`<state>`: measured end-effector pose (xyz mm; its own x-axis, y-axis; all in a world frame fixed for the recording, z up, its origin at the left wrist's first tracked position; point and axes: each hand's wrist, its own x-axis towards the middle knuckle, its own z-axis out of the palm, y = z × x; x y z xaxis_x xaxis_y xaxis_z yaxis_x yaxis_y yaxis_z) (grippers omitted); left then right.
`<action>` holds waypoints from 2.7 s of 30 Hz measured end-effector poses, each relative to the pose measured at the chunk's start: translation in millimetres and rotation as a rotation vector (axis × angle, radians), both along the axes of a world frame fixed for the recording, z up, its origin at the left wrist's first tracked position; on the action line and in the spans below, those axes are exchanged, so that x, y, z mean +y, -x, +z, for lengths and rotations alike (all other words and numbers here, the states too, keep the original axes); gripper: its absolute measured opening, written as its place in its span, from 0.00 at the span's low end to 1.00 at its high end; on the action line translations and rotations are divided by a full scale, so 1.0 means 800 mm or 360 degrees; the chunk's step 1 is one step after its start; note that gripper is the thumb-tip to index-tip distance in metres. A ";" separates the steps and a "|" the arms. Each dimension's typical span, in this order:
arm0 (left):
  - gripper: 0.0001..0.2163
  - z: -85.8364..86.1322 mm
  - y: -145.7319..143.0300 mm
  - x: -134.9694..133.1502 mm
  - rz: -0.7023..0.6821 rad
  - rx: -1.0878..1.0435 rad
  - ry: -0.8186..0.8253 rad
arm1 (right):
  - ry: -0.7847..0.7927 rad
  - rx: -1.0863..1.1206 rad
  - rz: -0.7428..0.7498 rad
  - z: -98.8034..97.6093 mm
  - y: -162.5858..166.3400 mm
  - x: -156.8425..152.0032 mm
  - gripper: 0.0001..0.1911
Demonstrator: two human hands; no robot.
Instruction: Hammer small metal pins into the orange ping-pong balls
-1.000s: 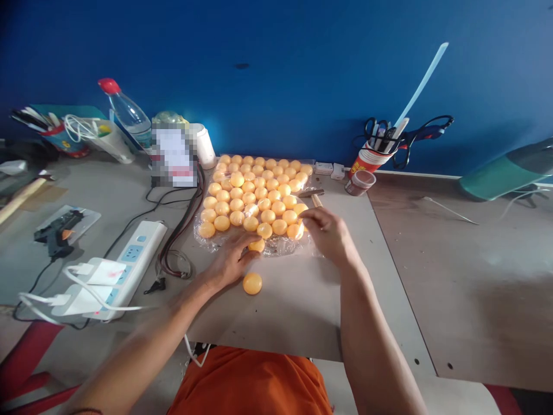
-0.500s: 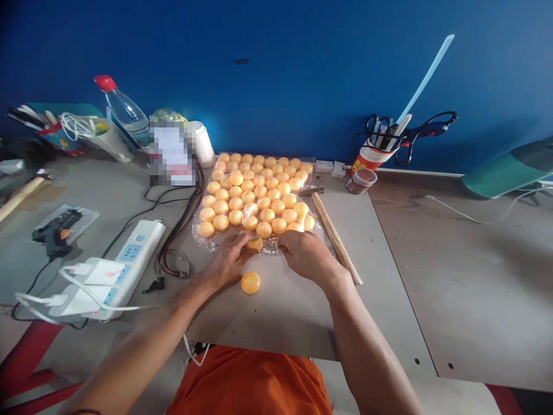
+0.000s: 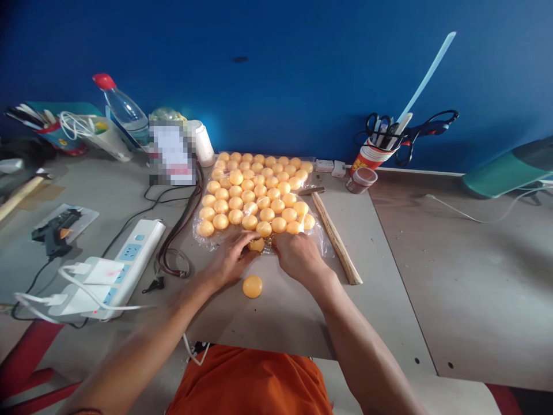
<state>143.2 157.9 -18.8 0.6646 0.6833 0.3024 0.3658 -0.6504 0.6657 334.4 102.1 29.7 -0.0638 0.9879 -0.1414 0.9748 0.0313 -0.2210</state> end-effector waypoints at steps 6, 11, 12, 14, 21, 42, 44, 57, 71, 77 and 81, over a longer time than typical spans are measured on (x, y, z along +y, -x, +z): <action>0.16 0.003 0.000 -0.002 0.0022 -0.0002 -0.0005 | 0.0019 -0.0007 0.0020 -0.003 0.008 0.002 0.11; 0.15 0.003 -0.001 -0.002 0.0048 -0.0004 -0.0003 | -0.0026 0.0150 -0.0019 -0.001 0.004 0.000 0.10; 0.15 0.003 -0.001 -0.002 0.0067 0.0008 0.0009 | -0.0054 0.0256 -0.0024 -0.001 0.001 -0.001 0.09; 0.14 0.003 -0.002 -0.002 0.0094 0.0027 0.0030 | -0.0109 0.0491 -0.0056 0.000 -0.003 -0.001 0.07; 0.13 0.001 -0.003 -0.002 0.0097 0.0020 -0.0023 | -0.0194 0.0610 -0.0117 -0.012 -0.012 0.002 0.07; 0.16 0.001 -0.002 -0.004 0.0051 0.0004 -0.0120 | -0.0037 0.0154 -0.0102 -0.014 0.008 0.003 0.09; 0.15 0.002 -0.002 -0.004 0.0045 0.0005 -0.0089 | -0.0147 0.0298 -0.0109 -0.015 0.004 0.002 0.07; 0.15 0.006 -0.002 -0.003 0.0076 0.0071 0.0056 | -0.0096 0.1350 -0.0373 -0.008 -0.003 0.004 0.07; 0.15 0.005 -0.001 -0.004 0.0091 0.0061 0.0042 | 0.0260 0.2298 -0.0597 -0.003 -0.001 0.008 0.13; 0.13 0.008 -0.001 -0.007 0.0142 0.0068 0.0194 | 0.0345 0.2327 -0.0638 -0.007 0.006 0.008 0.13; 0.15 0.007 -0.001 -0.008 0.0139 0.0017 0.0213 | 0.0322 0.2375 -0.0704 -0.008 0.010 0.009 0.15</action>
<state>143.8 151.4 -13.1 0.6036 0.7722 0.1981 0.4246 -0.5217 0.7399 326.3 109.2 23.6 0.0169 0.9385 -0.3450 -0.1961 -0.3352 -0.9215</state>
